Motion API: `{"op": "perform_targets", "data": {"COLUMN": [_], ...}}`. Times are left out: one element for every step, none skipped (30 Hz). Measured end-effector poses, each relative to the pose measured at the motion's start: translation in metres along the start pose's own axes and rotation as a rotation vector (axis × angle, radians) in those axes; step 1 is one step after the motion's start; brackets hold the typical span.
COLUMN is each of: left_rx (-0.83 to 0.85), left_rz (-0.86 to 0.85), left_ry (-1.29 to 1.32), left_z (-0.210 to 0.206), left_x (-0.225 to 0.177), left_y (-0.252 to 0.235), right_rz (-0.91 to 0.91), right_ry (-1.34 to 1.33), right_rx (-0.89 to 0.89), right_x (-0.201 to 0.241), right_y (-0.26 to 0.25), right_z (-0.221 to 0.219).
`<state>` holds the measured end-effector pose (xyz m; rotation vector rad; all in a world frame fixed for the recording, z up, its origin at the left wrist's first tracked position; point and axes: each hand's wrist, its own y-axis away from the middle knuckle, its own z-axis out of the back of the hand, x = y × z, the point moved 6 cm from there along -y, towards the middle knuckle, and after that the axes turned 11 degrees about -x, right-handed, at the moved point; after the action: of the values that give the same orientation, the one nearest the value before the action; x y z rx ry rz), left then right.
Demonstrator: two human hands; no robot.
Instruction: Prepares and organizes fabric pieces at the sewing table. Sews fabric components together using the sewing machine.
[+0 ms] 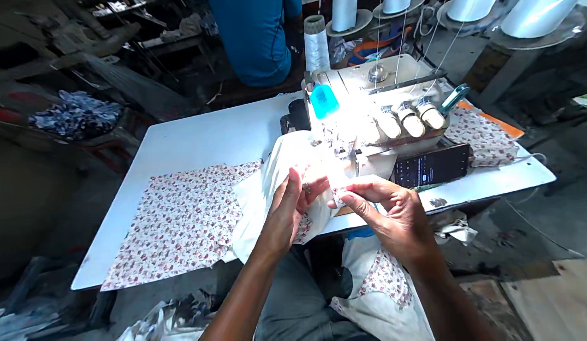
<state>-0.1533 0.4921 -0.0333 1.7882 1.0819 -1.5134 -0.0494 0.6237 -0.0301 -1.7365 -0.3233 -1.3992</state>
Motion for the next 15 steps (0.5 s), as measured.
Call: {"op": "perform_targets", "data": {"left_rx": [0.101,0.203,0.288,0.347,0.380,0.395,0.396,0.402,0.405,0.404,0.399,0.398,0.410,0.404,0.376], "left_rz": [-0.022,-0.046,-0.067,-0.087,-0.099,-0.108,-0.110,-0.107,-0.101,-0.096,-0.090,-0.085,-0.084,-0.088,-0.103], "left_ry": [0.065,0.119,0.144,0.153,0.151,0.137,0.123,0.121,0.129,0.141,0.148,0.142,0.126,0.082,-0.008], "left_z": [-0.002,-0.005,-0.007,-0.008,-0.008,-0.008,-0.007,-0.006,-0.005,-0.004,-0.004,-0.003,-0.003,-0.002,0.001], "left_x": [0.002,0.002,0.001,0.001,0.000,0.000,0.000,0.001,0.002,0.003,0.005,0.006,0.006,0.006,0.005], "left_y": [-0.001,-0.002,-0.003,-0.004,-0.004,-0.004,-0.004,-0.003,-0.002,-0.001,-0.001,0.000,0.001,0.001,0.000], "right_rz": [-0.012,-0.021,-0.028,-0.034,-0.036,-0.034,-0.029,-0.018,-0.008,-0.007,-0.017,-0.033,-0.052,-0.085,-0.121], "right_ry": [0.005,0.025,0.046,0.069,0.097,0.121,0.137,0.143,0.143,0.132,0.116,0.093,0.062,0.026,-0.017], "right_rx": [-0.002,-0.008,-0.013,-0.019,-0.019,-0.016,-0.014,-0.013,-0.009,-0.003,0.002,0.011,0.025,0.040,0.056], "right_x": [-0.001,-0.002,-0.002,-0.003,-0.003,-0.004,-0.005,-0.007,-0.008,-0.009,-0.011,-0.012,-0.012,-0.013,-0.013], "right_y": [0.000,0.000,-0.001,-0.002,-0.004,-0.006,-0.007,-0.008,-0.009,-0.009,-0.009,-0.008,-0.006,-0.004,-0.002], "right_z": [0.001,0.001,0.002,0.002,0.002,0.002,0.001,0.000,-0.001,-0.001,-0.002,-0.002,-0.003,-0.003,-0.003]}}
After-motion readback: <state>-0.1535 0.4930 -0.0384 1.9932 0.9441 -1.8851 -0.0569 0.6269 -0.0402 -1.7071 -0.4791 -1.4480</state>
